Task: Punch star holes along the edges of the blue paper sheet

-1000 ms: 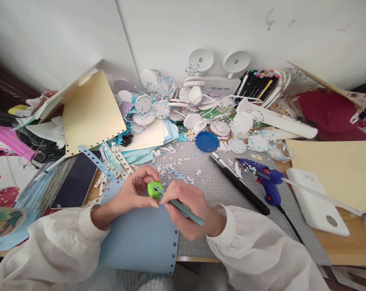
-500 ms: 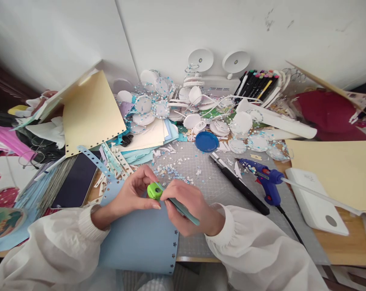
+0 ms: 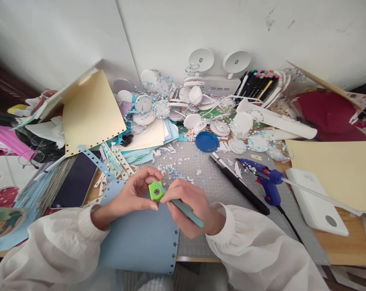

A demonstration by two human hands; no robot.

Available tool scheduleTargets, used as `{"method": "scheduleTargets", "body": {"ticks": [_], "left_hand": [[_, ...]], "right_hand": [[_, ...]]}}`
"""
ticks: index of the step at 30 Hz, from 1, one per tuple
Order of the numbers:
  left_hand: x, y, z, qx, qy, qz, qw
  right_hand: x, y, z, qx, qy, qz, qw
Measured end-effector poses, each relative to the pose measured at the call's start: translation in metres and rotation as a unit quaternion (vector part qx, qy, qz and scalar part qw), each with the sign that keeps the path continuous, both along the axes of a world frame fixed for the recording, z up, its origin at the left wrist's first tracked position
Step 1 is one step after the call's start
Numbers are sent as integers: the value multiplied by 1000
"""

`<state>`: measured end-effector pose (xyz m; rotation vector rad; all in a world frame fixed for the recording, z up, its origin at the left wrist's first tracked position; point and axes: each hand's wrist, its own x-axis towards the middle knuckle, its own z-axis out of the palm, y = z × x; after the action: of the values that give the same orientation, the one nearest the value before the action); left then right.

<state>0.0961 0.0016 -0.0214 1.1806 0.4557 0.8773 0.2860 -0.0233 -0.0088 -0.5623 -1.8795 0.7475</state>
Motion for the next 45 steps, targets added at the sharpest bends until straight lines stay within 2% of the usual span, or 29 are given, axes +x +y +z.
{"method": "scheduleTargets", "body": {"ticks": [4, 7, 11, 17, 20, 26, 29, 35, 41, 45], "left_hand": [[0, 1, -2, 16, -10, 20, 1000], [-1, 1, -4, 18, -11, 33, 999], [-1, 2, -4, 10, -3, 24, 1000], [-2, 1, -5, 34, 9, 41, 999], [-1, 0, -6, 51, 9, 41, 998], [0, 1, -4, 64, 26, 55, 996], [-1, 1, -3, 57, 45, 56, 996], [-1, 1, -5, 44, 35, 55, 997], [-4, -1, -2, 10, 58, 16, 998], [-5, -1, -2, 3, 48, 8, 999]], "right_hand": [[3, 0, 0, -33, 18, 18, 999], [4, 3, -2, -102, 35, 42, 993], [4, 6, -9, -199, 108, 91, 970], [6, 6, -15, -272, 148, 102, 946], [5, 6, -15, -284, 152, 118, 939], [-1, 4, -9, -220, 77, 118, 965], [0, 3, -10, -222, 78, 108, 966], [3, 4, -18, -297, 153, 117, 935], [0, 6, -9, -367, 233, 147, 888], [0, 7, -8, -381, 240, 158, 879]]}}
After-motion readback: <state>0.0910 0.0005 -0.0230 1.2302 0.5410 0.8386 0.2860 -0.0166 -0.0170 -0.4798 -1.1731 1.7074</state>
